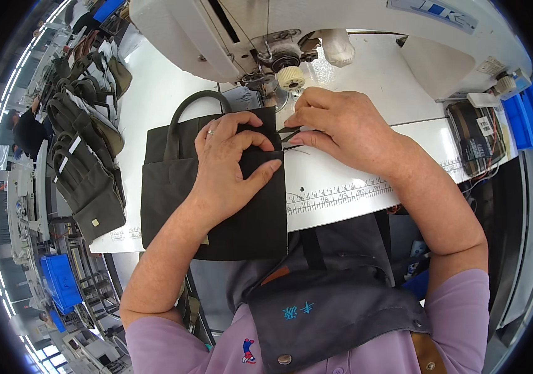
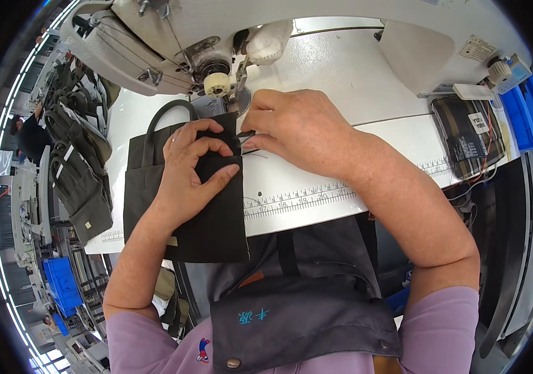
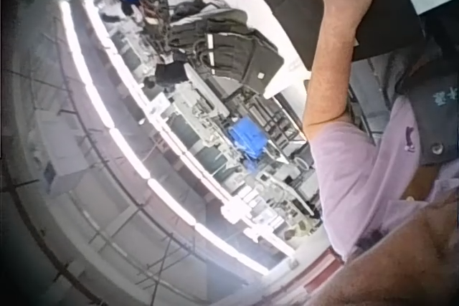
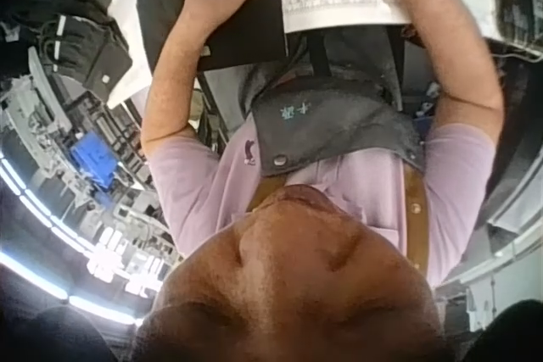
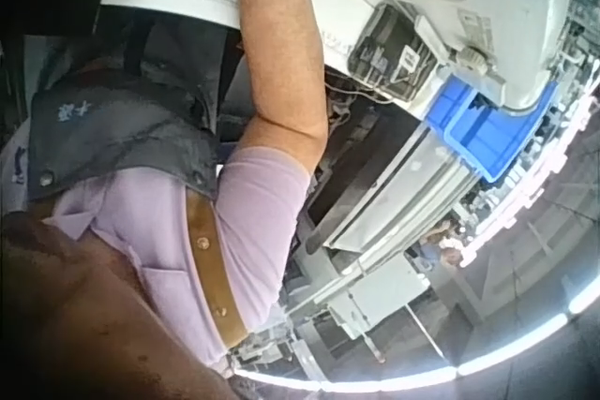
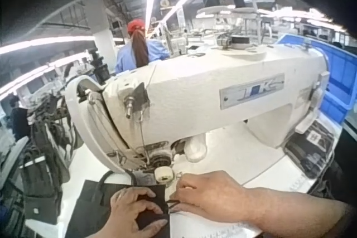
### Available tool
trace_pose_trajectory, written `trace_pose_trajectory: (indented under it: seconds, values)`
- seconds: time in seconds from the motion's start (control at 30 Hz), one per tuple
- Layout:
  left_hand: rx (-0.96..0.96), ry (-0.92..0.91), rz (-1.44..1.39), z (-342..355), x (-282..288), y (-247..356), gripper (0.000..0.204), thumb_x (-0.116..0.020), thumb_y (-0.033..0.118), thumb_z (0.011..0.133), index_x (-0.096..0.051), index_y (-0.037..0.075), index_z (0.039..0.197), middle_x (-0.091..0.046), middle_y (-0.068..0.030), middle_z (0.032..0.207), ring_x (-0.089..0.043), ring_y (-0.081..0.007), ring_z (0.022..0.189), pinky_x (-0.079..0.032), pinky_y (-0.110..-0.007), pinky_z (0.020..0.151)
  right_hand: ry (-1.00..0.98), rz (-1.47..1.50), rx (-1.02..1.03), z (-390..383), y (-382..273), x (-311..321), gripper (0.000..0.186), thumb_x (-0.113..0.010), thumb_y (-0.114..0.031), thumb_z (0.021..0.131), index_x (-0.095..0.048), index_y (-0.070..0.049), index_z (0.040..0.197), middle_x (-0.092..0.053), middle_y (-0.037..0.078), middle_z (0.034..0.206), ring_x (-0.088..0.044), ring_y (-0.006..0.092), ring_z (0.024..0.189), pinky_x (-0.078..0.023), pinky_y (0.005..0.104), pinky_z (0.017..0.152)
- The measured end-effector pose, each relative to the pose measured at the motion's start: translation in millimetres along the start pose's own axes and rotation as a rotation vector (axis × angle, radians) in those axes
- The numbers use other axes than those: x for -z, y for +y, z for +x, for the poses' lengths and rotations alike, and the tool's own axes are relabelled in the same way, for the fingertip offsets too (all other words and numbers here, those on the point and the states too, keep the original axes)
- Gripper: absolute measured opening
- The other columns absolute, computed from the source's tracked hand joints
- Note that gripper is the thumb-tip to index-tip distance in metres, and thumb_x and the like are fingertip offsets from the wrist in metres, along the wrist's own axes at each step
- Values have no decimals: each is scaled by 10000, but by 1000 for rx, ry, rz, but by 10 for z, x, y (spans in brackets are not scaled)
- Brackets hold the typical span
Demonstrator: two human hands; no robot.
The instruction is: Sewing and trimming threads on a dark green fabric bag using an industrial sewing machine.
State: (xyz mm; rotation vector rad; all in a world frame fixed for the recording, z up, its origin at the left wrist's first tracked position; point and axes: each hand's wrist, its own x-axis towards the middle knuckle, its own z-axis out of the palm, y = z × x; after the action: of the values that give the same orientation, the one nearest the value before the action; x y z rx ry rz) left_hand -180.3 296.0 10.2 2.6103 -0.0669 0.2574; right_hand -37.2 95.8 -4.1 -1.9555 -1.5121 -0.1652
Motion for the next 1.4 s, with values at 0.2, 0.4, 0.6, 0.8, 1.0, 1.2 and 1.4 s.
trace_pose_trajectory:
  seconds: [0.2,0.4,0.6,0.8,1.0,1.2,1.4]
  values:
    - [29,27,-22,-17,-51,-54,160,-812,190,794,-723,124,910,-579,-41,1289,-491,-275,1270,-221,-476,1159,4,-50,76,-14,-20,-47,171,-769,-241,816,-687,-91,813,-626,27,859,-676,246,717,-542,399,619]
    - [70,42,-95,-6,-73,-58,124,-800,183,808,-724,119,882,-588,-43,1316,-479,-279,1305,-218,-480,1160,23,-94,128,-21,-29,-61,141,-762,-191,764,-665,-90,779,-598,25,817,-669,226,706,-529,385,589]
    - [93,62,-26,34,-104,-2,108,-786,154,793,-704,94,829,-593,-63,1293,-504,-282,1258,-278,-470,1109,36,-117,138,-40,-18,-74,162,-787,-189,746,-662,-108,810,-595,14,839,-663,218,721,-529,379,598]
    - [93,121,-54,71,-143,-26,98,-781,126,771,-701,80,804,-598,-80,1281,-514,-293,1235,-336,-457,1065,43,-104,93,-24,-8,-47,188,-802,-209,759,-677,-106,855,-608,21,864,-668,233,742,-534,383,623]
    - [88,192,-53,168,-183,-75,105,-772,121,756,-691,55,764,-615,-98,1249,-547,-307,1187,-390,-441,1032,83,-29,-1,-7,-7,-31,208,-794,-219,807,-716,-85,945,-634,28,885,-671,250,758,-537,377,655]
    - [96,159,-67,117,-145,-70,104,-766,90,785,-673,48,806,-599,-99,1301,-513,-295,1254,-374,-404,1079,-15,-44,15,1,-17,-40,203,-788,-220,824,-730,-77,956,-646,36,897,-673,248,755,-539,369,654]
    - [115,268,-85,63,-151,-180,109,-773,119,745,-684,59,763,-622,-111,1238,-569,-316,1163,-405,-430,1006,-19,-46,54,43,-40,-71,207,-790,-223,825,-736,-77,961,-656,34,923,-677,242,750,-545,362,656]
